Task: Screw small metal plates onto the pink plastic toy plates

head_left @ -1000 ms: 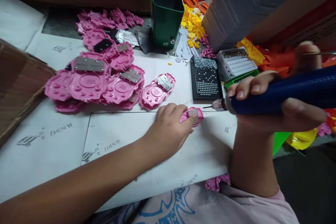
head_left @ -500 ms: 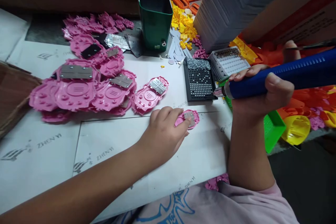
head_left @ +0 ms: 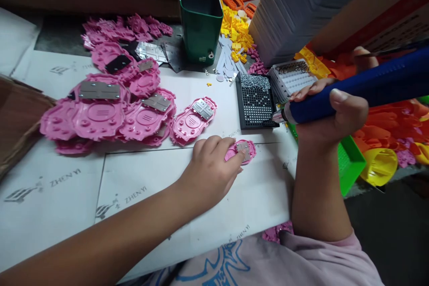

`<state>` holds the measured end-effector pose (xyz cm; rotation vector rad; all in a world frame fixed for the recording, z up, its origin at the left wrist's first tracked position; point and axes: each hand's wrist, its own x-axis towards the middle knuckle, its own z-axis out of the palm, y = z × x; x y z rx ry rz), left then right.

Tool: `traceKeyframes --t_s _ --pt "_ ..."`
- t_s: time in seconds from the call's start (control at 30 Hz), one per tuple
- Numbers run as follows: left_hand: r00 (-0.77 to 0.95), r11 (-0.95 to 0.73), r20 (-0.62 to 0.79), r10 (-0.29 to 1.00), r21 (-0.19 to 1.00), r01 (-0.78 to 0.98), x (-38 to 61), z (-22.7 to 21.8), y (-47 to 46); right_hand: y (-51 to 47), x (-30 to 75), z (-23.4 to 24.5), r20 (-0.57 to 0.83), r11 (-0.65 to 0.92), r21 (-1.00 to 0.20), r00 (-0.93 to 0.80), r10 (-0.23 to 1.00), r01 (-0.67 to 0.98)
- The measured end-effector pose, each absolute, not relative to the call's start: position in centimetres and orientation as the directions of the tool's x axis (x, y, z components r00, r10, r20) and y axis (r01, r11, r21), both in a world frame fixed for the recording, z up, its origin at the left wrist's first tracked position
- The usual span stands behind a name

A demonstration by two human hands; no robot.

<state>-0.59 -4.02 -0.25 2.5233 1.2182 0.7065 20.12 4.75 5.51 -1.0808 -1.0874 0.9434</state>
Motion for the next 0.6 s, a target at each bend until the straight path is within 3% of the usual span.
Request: traceKeyframes --t_s 0.07,0.1,0.3,0.43,0.6 --pt "0.529 -0.614 0.313 0.789 0.422 0.667 -0.6 -0.2 -4.0 4.7 19.8 5.7 0.381 0.426 -0.901 0.331 0.863 -0.075" --pt "0.526 -0.611 0.31 0.792 0.424 0.669 -0.6 -0.2 -4.0 4.6 19.8 5.8 0.404 0.456 -0.886 0.344 0.848 -0.083" --pt "0.486 -0.57 0.297 0.822 0.44 0.694 -0.5 -0.1 -4.0 2.7 20.2 8.2 0.358 0.397 -0.912 0.279 0.891 -0.097" --pt "0.464 -0.543 0.283 0.84 0.445 0.712 -0.6 0.0 -4.1 1.9 19.4 8.4 0.366 0.365 -0.896 0.043 0.93 -0.252" --pt "0.447 -0.537 0.297 0.844 0.441 0.72 -0.7 0.2 -4.1 2.4 17.8 6.7 0.42 0.334 -0.869 -0.19 0.887 -0.365"
